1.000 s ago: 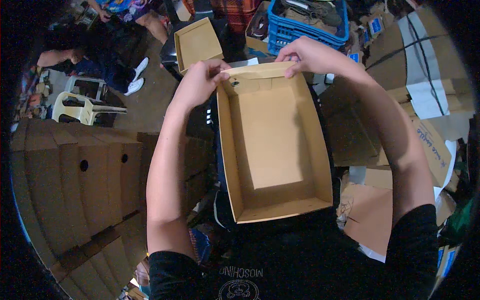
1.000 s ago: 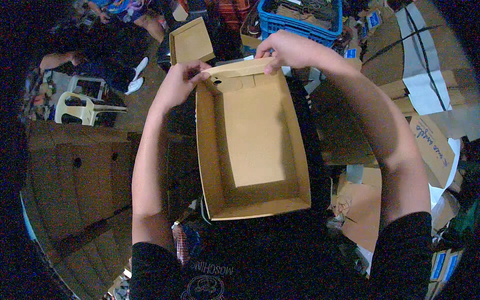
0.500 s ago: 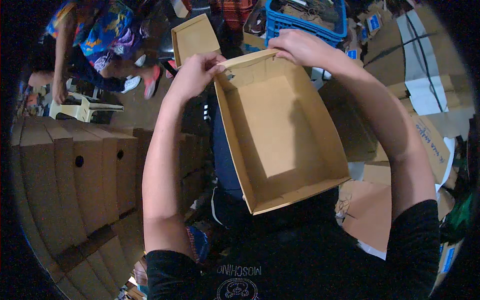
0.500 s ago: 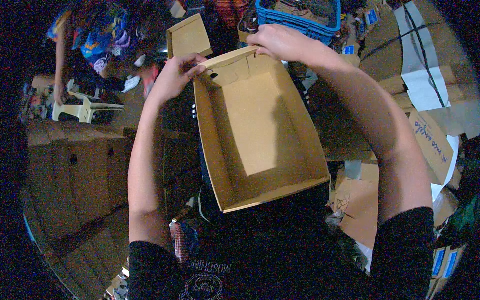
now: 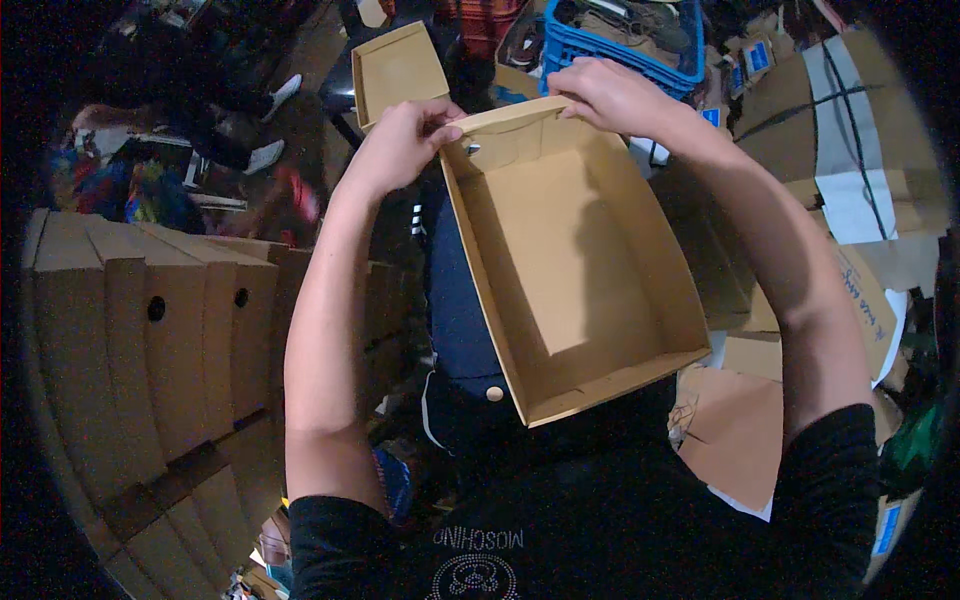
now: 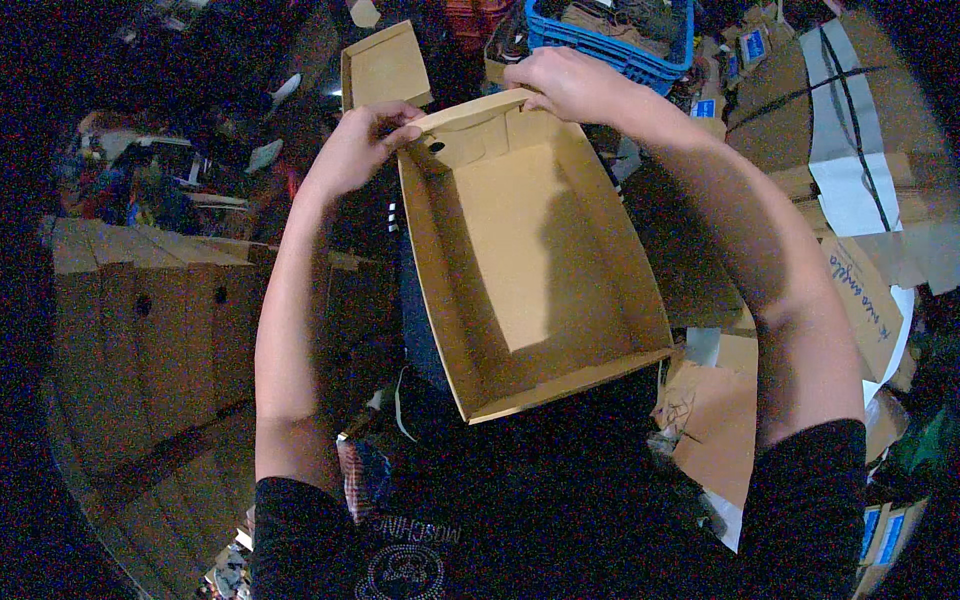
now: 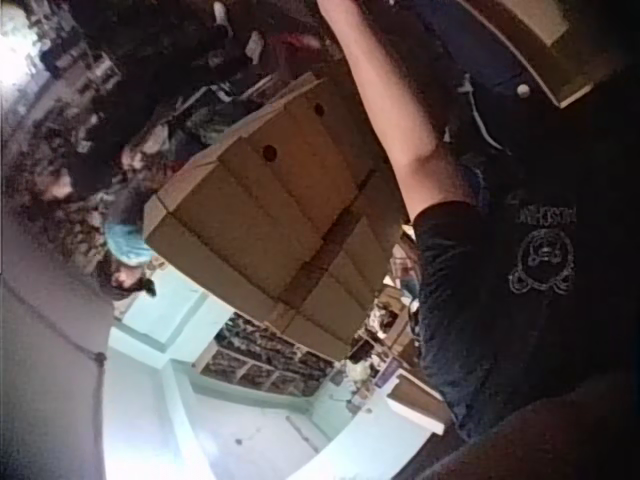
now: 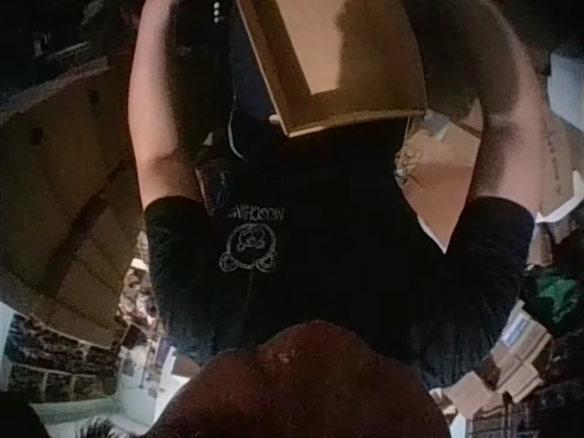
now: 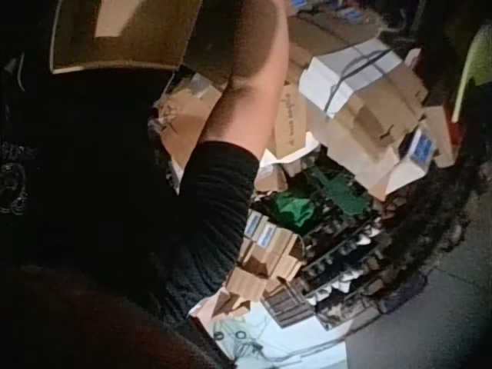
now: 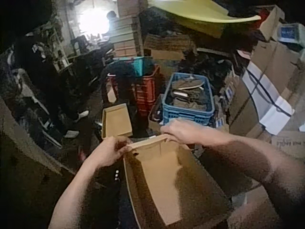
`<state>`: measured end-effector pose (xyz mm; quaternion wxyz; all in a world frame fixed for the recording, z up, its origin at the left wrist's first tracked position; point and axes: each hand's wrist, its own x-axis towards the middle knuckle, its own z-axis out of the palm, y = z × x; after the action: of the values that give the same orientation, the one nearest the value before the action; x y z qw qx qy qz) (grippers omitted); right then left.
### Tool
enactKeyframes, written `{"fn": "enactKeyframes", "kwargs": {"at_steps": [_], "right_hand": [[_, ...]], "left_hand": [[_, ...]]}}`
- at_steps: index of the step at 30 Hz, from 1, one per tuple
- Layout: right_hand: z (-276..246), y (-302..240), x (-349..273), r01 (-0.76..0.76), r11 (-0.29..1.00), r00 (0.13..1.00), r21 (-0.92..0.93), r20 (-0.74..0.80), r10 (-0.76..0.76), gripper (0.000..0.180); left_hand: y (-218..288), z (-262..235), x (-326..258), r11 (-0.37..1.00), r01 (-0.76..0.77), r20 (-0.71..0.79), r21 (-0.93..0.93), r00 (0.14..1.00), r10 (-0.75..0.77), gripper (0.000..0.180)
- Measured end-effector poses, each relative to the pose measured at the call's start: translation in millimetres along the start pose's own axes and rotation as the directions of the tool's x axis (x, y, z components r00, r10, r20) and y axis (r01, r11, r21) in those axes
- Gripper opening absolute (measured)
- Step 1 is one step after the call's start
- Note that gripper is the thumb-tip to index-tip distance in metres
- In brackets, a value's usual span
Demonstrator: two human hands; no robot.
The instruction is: Assembling flat cardboard into shoe boxes and stacking them.
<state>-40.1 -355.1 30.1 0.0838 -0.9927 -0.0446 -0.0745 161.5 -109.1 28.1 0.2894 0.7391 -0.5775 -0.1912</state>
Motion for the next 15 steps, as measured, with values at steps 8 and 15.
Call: {"fn": "enactKeyframes", "kwargs": {"at_steps": [8,15], "right_hand": [[1.7,1.3,4.9,-0.007,1.0,1.0,0.0,-0.006,0.007,0.026],[-4.1,3.9,9.9,-0.039,0.999,0.998,0.028,0.059,0.037,0.027]], "left_hand": [[-7.6,3.2,2.5,0.999,-0.049,-0.011,-0.014,0.999,0.049,0.018],[22.4,2.1,11.1,0.979,-0.055,0.018,0.198,0.998,0.053,0.038]]}}
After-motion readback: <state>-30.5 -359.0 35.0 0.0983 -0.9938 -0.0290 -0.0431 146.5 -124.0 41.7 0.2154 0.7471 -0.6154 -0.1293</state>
